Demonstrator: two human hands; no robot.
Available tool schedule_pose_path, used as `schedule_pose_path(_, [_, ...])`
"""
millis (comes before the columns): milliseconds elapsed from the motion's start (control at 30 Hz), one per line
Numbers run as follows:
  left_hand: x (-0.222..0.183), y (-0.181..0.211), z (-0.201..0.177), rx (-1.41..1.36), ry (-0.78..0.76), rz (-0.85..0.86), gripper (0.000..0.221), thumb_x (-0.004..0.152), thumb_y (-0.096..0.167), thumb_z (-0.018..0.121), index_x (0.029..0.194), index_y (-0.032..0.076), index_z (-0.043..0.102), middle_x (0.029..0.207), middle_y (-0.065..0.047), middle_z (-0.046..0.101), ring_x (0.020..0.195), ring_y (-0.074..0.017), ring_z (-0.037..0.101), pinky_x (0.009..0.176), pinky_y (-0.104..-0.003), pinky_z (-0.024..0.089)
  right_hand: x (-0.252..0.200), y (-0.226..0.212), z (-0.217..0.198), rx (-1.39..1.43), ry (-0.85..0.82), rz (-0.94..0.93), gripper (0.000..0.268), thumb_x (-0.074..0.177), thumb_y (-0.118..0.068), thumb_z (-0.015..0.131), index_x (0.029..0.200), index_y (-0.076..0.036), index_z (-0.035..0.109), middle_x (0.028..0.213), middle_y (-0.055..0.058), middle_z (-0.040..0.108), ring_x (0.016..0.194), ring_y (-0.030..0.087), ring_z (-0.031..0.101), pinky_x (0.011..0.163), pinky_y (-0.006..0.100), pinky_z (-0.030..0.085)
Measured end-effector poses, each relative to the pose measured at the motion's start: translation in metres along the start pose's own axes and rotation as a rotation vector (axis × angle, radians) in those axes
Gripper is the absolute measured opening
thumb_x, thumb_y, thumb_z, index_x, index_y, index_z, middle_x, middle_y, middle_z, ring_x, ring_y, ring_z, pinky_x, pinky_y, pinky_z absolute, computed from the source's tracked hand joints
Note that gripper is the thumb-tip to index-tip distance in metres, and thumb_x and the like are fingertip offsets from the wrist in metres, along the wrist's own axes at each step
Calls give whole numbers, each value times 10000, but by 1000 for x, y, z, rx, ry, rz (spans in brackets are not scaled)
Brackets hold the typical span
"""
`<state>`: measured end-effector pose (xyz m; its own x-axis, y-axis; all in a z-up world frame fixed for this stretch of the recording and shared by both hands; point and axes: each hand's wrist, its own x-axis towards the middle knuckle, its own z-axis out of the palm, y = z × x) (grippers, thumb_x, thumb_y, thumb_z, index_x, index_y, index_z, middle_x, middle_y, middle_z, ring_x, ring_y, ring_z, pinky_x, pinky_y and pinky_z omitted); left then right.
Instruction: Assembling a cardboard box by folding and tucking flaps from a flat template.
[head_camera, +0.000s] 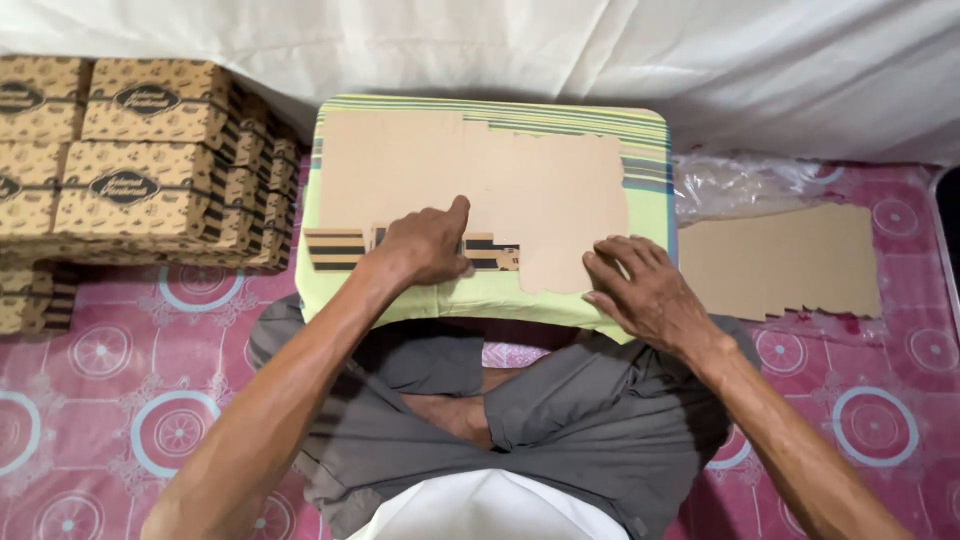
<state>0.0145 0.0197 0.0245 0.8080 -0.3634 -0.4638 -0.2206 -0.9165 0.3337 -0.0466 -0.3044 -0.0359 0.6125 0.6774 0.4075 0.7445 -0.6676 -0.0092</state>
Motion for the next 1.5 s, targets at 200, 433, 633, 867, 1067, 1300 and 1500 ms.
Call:
schedule_pose_path(200, [-23, 46, 5, 243, 340, 247, 621, 898, 330, 749, 1410, 40, 554, 1330, -245, 567, 1320, -414, 469, 1073, -531, 397, 4, -2, -4, -32, -16, 40, 375, 1008, -343, 620, 1288, -94, 646, 1272, 161, 611, 1271, 375, 589, 1089, 509, 455])
schedule_pose_path(433, [5, 42, 46, 365, 420, 617, 445, 863, 267, 791, 1206, 97, 563, 973, -139, 627, 1032, -341, 619, 988, -514, 456, 7, 0, -2, -169, 125, -122, 321, 978, -295, 663, 1181, -47, 671, 1154, 180, 659, 1100, 383, 661, 950, 485, 543])
schedule_pose_path(633, [9, 41, 63, 438, 551, 737, 387, 875, 341, 772, 1133, 91, 629, 923, -137, 628, 985, -317, 617, 997, -516, 436, 7, 2, -1, -206, 186, -228, 245, 1011, -197, 610, 1159, -9, 661, 1118, 203, 656, 1056, 383, 679, 906, 467, 563])
schedule_pose_path(867, [24, 44, 76, 436, 778, 822, 111, 846, 146, 707, 870, 65, 635, 784, -154, 590, 785, -317, 640, 915, -501, 475, 0, 9, 0, -172, 146, -218, 204, 1042, -133, 567, 1133, 27, 654, 1002, 196, 638, 956, 349, 694, 829, 438, 587])
schedule_pose_path(1067, [22, 49, 64, 332, 697, 698, 36, 843, 69, 679, 869, 86, 660, 781, -150, 654, 755, -309, 693, 951, -496, 474, 9, 2, -15, -6, 81, -79, 215, 963, -96, 675, 1158, -5, 677, 936, 149, 650, 872, 311, 684, 809, 425, 575])
schedule_pose_path(1300, [39, 46, 49, 67, 362, 443, 104, 990, 145, 561, 971, 151, 663, 784, -96, 701, 768, -255, 733, 978, -504, 490, 36, 13, -28, 606, -132, 512, 174, 910, -98, 738, 1077, -54, 757, 925, 166, 749, 890, 346, 727, 792, 447, 568])
schedule_pose_path(1500, [46, 47, 40, 63, 324, 323, 163, 919, 292, 691, 974, 157, 620, 843, -88, 669, 853, -305, 725, 865, -508, 518, 44, 25, -18, 549, -260, 739, 288, 808, -205, 855, 1063, -109, 762, 894, 118, 614, 876, 325, 674, 807, 462, 541])
